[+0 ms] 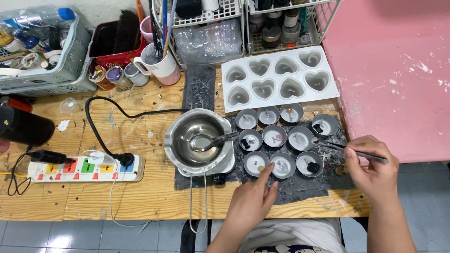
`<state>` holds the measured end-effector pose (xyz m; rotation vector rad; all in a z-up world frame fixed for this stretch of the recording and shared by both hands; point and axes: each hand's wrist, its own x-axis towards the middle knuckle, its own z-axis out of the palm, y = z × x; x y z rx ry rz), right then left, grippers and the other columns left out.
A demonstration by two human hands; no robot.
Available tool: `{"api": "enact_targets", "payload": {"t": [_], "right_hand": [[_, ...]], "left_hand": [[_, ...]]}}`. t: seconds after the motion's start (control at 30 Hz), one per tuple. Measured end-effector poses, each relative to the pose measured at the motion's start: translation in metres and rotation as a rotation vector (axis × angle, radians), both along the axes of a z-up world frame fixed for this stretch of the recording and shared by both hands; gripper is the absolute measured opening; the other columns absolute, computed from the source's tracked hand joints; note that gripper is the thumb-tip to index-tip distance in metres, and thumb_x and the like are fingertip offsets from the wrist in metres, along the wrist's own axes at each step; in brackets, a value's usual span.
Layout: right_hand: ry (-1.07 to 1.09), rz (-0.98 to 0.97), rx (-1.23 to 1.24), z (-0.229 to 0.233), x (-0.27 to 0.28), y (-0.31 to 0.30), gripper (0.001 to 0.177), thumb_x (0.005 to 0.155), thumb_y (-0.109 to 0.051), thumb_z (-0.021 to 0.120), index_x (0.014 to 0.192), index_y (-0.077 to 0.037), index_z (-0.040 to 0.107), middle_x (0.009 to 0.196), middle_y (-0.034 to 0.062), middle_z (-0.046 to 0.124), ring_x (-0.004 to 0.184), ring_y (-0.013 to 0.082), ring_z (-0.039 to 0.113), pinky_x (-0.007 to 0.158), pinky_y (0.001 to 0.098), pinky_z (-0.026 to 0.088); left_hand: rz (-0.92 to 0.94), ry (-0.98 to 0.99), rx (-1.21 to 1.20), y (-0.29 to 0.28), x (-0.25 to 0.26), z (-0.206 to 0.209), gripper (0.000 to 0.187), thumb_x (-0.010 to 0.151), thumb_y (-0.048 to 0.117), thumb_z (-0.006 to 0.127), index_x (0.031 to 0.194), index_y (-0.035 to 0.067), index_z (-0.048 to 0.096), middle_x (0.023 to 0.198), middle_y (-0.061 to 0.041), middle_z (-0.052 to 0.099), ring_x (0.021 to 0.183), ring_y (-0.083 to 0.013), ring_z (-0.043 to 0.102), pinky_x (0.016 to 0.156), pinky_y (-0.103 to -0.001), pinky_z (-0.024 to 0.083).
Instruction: Using tweezers to place small decorative elements into tealight candles and heart-shaped molds as part of a candle-making process.
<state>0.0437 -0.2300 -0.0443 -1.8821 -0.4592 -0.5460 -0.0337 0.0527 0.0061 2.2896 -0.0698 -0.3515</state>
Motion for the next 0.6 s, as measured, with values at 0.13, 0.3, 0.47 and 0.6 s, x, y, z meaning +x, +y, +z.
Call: {"api": "enact_targets", "payload": {"t": [0.13,0.3,0.47,0.6], "right_hand": [[-0.024,-0.011,-0.149,0.009,0.012,0.008,0.017,0.094,0.004,0.072,0.103,0.0,0.058,0.096,0.0126,0.069,0.085,0.0161,0.067,0.071,0.0258,0.054],[-0.001,0.084,-0.266,0.014,0.021,0.019,0.017,0.088,0.001,0.075,0.097,-0.001,0.06,0.091,0.0121,0.069,0.083,0.0203,0.069,0.072,0.0305,0.055],[0.006,0.146,-0.257,0.003,0.026,0.029,0.017,0.087,0.0,0.075,0.096,-0.001,0.061,0.092,0.0119,0.069,0.084,0.0222,0.069,0.074,0.0319,0.055],[0.031,0.198,-0.246,0.0,0.028,0.034,0.017,0.086,-0.001,0.075,0.095,-0.001,0.06,0.093,0.0115,0.07,0.086,0.0236,0.07,0.076,0.0331,0.056]], "left_hand": [[-0.027,-0.115,-0.02,-0.002,0.0,-0.006,0.049,0.099,0.025,0.061,0.144,0.007,0.053,0.06,-0.01,0.066,0.055,-0.0321,0.066,0.056,-0.045,0.052],[-0.067,-0.289,-0.052,-0.008,0.007,0.001,0.039,0.097,0.019,0.066,0.133,0.005,0.063,0.07,-0.007,0.064,0.075,-0.0275,0.065,0.067,-0.043,0.052],[-0.066,-0.359,-0.033,-0.015,0.013,0.002,0.039,0.096,0.018,0.066,0.131,0.003,0.063,0.09,-0.008,0.062,0.088,-0.027,0.059,0.075,-0.042,0.05],[-0.088,-0.33,-0.033,-0.021,0.015,0.003,0.037,0.096,0.018,0.066,0.13,0.004,0.064,0.092,-0.008,0.062,0.09,-0.027,0.059,0.077,-0.043,0.049]]}}
